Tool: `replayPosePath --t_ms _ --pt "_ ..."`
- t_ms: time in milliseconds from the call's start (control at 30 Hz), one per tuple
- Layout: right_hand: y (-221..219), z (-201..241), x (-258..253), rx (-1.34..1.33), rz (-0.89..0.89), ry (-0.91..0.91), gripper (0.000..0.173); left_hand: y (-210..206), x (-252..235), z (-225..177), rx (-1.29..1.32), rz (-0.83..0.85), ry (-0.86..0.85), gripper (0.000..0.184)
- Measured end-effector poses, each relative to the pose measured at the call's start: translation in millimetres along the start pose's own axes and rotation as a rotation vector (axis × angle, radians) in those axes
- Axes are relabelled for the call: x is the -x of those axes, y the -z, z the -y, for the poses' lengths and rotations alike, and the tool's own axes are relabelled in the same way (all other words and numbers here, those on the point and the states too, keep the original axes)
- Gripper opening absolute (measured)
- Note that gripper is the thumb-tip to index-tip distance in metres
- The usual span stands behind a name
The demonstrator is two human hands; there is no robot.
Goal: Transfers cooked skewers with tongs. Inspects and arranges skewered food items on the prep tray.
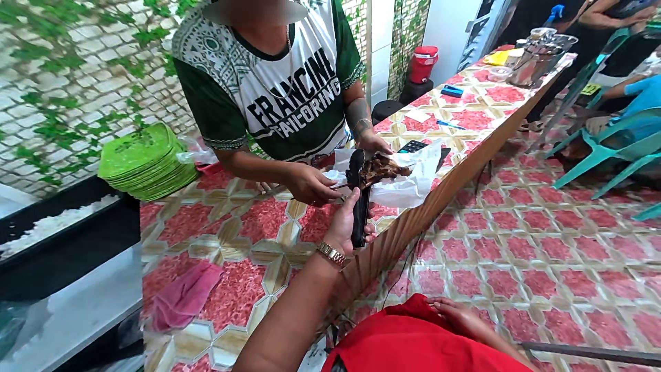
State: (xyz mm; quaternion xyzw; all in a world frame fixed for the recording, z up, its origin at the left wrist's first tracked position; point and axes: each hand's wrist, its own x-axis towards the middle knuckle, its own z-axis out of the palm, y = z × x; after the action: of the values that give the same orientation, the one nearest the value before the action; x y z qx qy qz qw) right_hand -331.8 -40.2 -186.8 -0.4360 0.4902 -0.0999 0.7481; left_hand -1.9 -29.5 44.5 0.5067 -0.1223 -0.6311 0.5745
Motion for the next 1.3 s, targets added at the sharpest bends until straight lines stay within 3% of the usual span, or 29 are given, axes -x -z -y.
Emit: replayPosePath --t_ms 167,267,400,500,567,633,767,933,1000,1100,1300 --pt "3 -2 3 -0.019 -0.003 0.010 0.029 5 -6 10 -0.024 -0.059 -0.016 0.052" --pt "5 21 7 -0.008 -0.030 0.091 0.032 9 -6 17 -0.054 -0.085 -0.036 0.048" --pt "-6 113 9 0.029 -0.025 0.287 0.043 13 -2 28 -0.081 -0.116 -0.068 0.046" --pt "-41 187 -3 -0.059 0.178 0.370 0.060 14 -2 39 -0.082 -0.130 -0.102 0.048" --pt "-61 216 -24 -0.169 0.314 0.381 0.070 14 0 47 -0.071 -0.144 -0.125 0.049" --pt "-71 226 -40 -0.280 0.322 0.371 0.074 14 6 52 -0.068 -0.156 -0.156 0.049" --pt "-64 182 -37 -0.370 0.176 0.222 0.072 26 24 66 -0.125 -0.117 -0.228 0.048" --pt "-77 102 23 -0.155 0.336 0.146 0.049 33 37 95 -0.289 0.023 -0.162 0.045" --pt "-91 74 49 -0.152 0.306 0.212 0.044 33 29 112 -0.348 0.181 -0.169 0.042" --pt "-114 38 87 -0.219 0.029 0.324 0.045 18 14 145 -0.359 0.492 -0.091 0.045" --pt "-130 -32 138 -0.386 -0.575 0.366 0.061 -35 41 241 -0.619 0.784 0.199 0.049"
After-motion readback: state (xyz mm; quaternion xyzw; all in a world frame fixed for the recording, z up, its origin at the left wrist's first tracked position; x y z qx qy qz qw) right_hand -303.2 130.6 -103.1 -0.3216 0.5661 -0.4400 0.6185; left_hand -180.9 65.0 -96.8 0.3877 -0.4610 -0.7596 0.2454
